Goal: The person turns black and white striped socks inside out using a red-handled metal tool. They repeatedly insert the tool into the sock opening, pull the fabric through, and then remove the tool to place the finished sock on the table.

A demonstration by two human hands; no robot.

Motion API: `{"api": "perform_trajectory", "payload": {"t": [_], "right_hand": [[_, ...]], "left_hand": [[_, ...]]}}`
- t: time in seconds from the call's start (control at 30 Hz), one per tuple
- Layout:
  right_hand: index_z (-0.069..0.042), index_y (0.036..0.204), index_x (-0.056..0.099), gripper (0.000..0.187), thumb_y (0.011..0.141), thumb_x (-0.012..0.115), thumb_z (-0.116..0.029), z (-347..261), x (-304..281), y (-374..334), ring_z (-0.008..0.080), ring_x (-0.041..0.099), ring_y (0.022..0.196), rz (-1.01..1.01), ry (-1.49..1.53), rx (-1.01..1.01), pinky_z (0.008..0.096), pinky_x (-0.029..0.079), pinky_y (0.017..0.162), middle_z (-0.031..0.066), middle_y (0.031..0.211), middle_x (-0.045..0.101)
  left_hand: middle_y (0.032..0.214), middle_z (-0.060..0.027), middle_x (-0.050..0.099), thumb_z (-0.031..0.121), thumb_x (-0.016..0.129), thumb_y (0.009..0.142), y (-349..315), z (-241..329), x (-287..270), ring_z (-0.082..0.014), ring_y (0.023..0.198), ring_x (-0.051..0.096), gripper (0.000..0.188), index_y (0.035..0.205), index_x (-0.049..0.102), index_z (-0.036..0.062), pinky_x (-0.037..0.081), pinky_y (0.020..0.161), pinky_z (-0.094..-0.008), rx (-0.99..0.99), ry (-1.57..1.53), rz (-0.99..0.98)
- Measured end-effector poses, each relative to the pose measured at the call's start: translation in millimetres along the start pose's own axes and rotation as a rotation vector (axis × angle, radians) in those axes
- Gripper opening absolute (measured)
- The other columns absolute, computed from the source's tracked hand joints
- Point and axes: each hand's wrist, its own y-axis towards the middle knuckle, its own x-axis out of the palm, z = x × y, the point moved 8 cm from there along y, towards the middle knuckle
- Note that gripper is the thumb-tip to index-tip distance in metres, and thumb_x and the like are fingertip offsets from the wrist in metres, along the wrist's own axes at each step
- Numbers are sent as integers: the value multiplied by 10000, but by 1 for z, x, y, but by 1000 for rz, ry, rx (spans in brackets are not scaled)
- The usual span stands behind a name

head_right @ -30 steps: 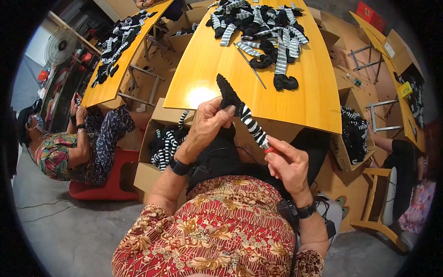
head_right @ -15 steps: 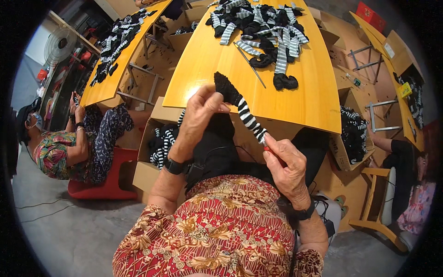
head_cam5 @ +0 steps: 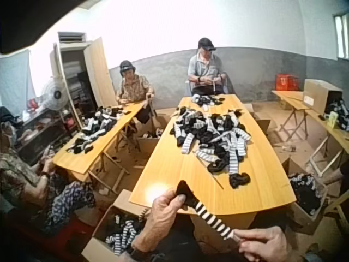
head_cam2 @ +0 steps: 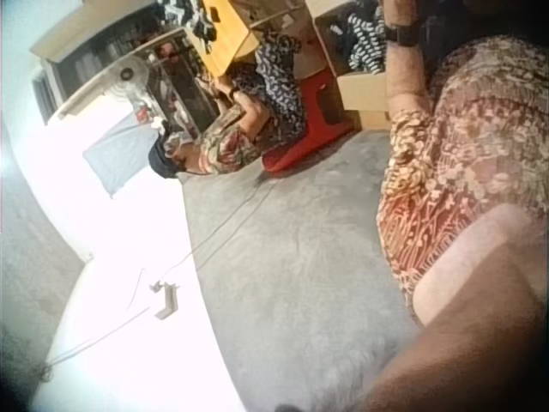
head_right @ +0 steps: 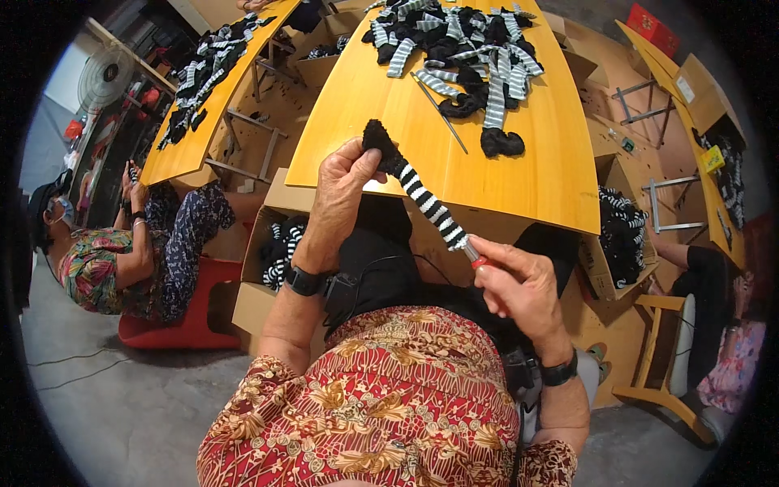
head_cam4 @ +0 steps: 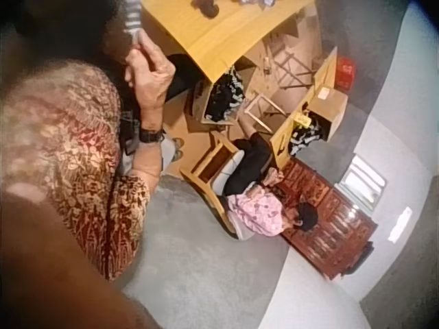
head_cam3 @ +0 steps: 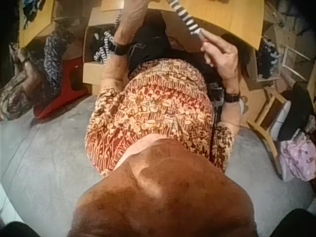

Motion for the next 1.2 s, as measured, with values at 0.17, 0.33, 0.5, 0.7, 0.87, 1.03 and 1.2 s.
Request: {"api": "perform_trajectory", "payload": {"t": [0.17,0.33,0.5,0.7,0.87,1.03,1.2], "right_hand": [[8,1244,591,358,897,581,-78,12,-5,7,80,512,466,-58,340,161,186,396,408,100,742,635],[31,1241,579,357,899,574,-73,24,-1,7,98,516,466,-14,440,195,197,394,401,115,764,633],[30,1234,584,337,908,568,-54,23,10,6,99,518,482,69,428,135,202,387,406,113,774,628],[-1,1226,602,334,893,594,-9,13,12,3,63,505,524,191,177,-133,182,376,434,68,813,624],[-2,1202,616,337,867,599,31,0,21,1,59,521,598,231,61,-237,187,409,502,39,858,614],[6,1172,628,368,810,618,79,-18,26,-4,105,573,723,266,-354,-528,228,457,630,70,864,620],[5,1141,648,365,787,634,87,-25,21,-2,128,585,740,205,-422,-535,235,462,656,78,851,621]], "left_hand": [[868,5,640,161,580,946,3,-4,9,-62,699,484,248,1112,656,-6,412,655,-208,-60,65,-122],[758,31,562,134,563,939,-1,-7,3,-52,677,461,193,1025,654,-13,390,620,-215,-32,295,-29],[694,24,530,106,560,929,0,-10,1,-62,637,458,147,926,622,-26,387,583,-233,52,484,65],[689,22,534,85,564,921,1,-1,10,-62,636,471,118,913,615,-21,397,574,-235,45,260,89],[766,32,559,105,549,947,-4,-1,20,-50,698,482,128,958,624,2,413,636,-215,-5,124,20],[794,32,583,137,561,960,-17,6,25,-51,708,506,152,1001,625,5,441,664,-211,8,113,31],[890,9,651,149,552,969,-20,2,14,-62,787,581,185,1063,632,11,487,725,-217,-16,88,74]]}}
